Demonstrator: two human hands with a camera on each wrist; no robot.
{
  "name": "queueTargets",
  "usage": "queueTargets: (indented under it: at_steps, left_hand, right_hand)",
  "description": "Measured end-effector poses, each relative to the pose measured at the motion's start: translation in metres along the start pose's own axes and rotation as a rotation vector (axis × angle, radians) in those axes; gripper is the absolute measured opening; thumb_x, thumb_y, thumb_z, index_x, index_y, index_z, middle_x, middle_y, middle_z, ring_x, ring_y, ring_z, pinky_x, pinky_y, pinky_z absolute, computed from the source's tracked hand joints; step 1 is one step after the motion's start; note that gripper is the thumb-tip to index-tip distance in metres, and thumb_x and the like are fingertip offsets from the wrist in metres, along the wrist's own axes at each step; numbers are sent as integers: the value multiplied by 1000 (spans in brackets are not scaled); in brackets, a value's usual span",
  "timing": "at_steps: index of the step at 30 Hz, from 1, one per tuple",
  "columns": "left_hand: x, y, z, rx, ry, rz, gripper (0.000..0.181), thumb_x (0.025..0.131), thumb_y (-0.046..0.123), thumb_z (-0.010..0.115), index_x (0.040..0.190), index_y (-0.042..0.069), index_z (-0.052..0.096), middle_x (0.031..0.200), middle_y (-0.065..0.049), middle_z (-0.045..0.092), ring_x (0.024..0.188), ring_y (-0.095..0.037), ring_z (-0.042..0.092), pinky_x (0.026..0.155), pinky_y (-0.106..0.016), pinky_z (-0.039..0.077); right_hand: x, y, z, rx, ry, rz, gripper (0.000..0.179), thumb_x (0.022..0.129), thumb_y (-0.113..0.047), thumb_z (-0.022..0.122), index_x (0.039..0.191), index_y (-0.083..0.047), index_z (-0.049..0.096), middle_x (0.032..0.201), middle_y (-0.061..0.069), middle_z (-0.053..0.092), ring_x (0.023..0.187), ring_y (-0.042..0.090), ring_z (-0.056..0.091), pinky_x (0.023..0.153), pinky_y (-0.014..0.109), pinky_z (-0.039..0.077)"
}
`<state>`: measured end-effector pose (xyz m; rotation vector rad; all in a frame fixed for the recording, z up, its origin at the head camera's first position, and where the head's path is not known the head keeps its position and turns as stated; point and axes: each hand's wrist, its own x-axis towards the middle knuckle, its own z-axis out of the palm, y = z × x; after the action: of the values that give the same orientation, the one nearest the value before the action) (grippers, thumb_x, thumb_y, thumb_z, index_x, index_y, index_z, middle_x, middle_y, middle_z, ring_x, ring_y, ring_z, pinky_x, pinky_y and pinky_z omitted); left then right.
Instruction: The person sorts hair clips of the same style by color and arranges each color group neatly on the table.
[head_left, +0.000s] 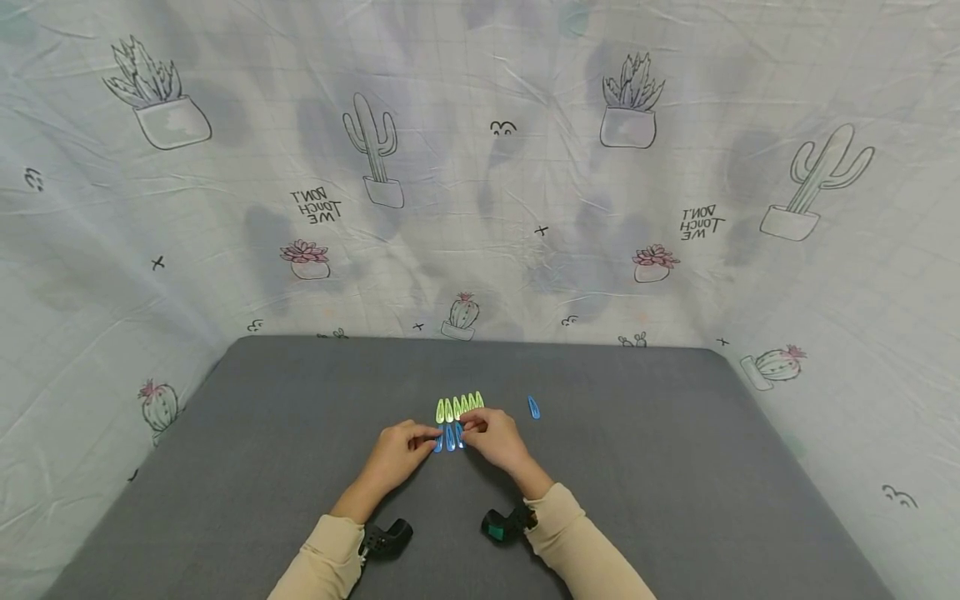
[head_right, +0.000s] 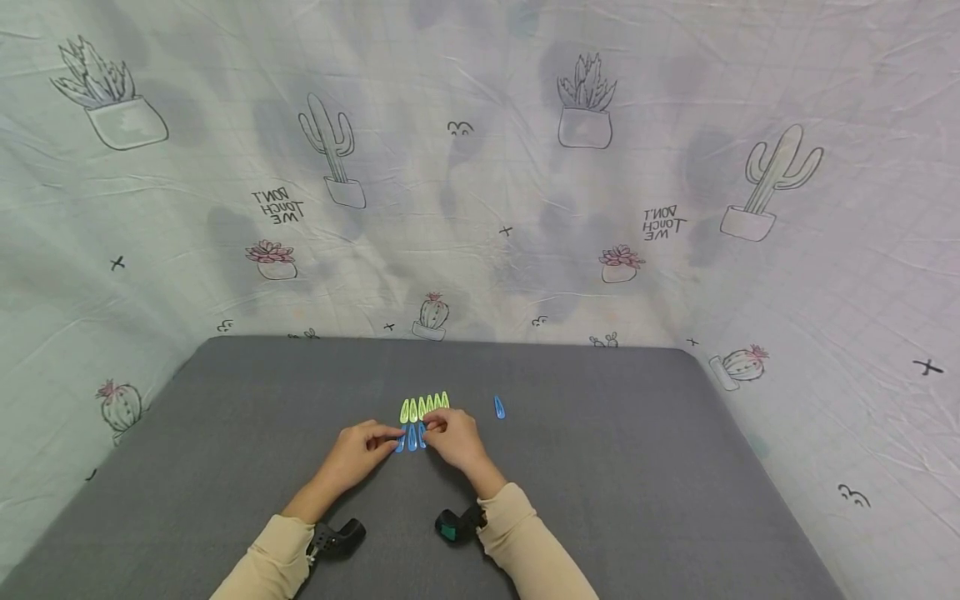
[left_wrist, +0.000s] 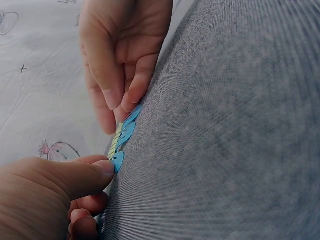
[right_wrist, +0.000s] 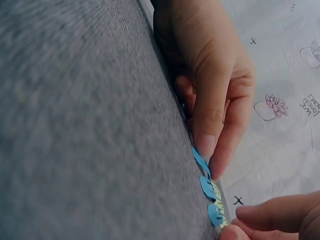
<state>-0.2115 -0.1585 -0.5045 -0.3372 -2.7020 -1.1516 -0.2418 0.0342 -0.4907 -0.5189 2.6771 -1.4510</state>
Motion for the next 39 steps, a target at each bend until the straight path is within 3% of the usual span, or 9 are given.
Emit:
queueTargets:
  at_steps: [7, 15, 22, 27, 32, 39]
  left_hand:
    - [1, -3, 2, 14, -1, 3, 16, 79, 11, 75, 95, 14, 77, 61, 9, 45, 54, -2, 39, 51, -20, 35]
    - [2, -4, 3, 26, 0, -1, 17, 79, 11, 75, 96, 15, 77, 61, 9, 45, 54, -2, 39, 51, -21, 35]
    - [2, -3, 4, 33, -1, -4, 17, 80, 11, 74, 97, 16, 77, 63, 9, 46, 54, -2, 38, 51, -21, 36]
    - [2, -3, 3, 21, -11, -4, 17, 80, 11, 74, 97, 16, 77, 62, 9, 46, 54, -2, 39, 51, -21, 36]
    - [2, -3, 3, 21, -15, -11, 17, 81, 11, 73, 97, 16, 76, 63, 9, 46, 55, -3, 39, 51, -21, 35]
    - [2, -3, 3, 19, -13, -12, 18, 80, 10, 74, 97, 16, 76, 63, 9, 47, 55, -3, 39, 51, -21, 35]
  right_hand:
    - [-4, 4, -10, 63, -45, 11, 26, 84, -6, 65, 109, 1, 67, 96, 13, 70, 85, 21, 66, 66, 25, 52]
    - [-8, 12, -27, 98, -45, 4, 29, 87, -8, 64, 114, 2, 64, 104, 15, 68, 93, 26, 66, 70, 28, 53]
    - [-10, 19, -42, 123, -13, 52, 32, 88, -8, 64, 119, 0, 62, 111, 15, 66, 102, 29, 64, 76, 33, 53]
    - [-16, 6, -59, 146, 30, 38, 33, 86, 0, 63, 118, 8, 60, 110, 24, 65, 102, 36, 63, 79, 39, 53]
    - [-23, -2, -77, 137, 41, 31, 33, 87, 1, 63, 118, 11, 59, 110, 27, 64, 100, 37, 63, 73, 29, 52]
    - [-24, 8, -92, 158, 85, 51, 35, 87, 0, 63, 120, 10, 58, 113, 28, 63, 103, 38, 62, 72, 22, 49]
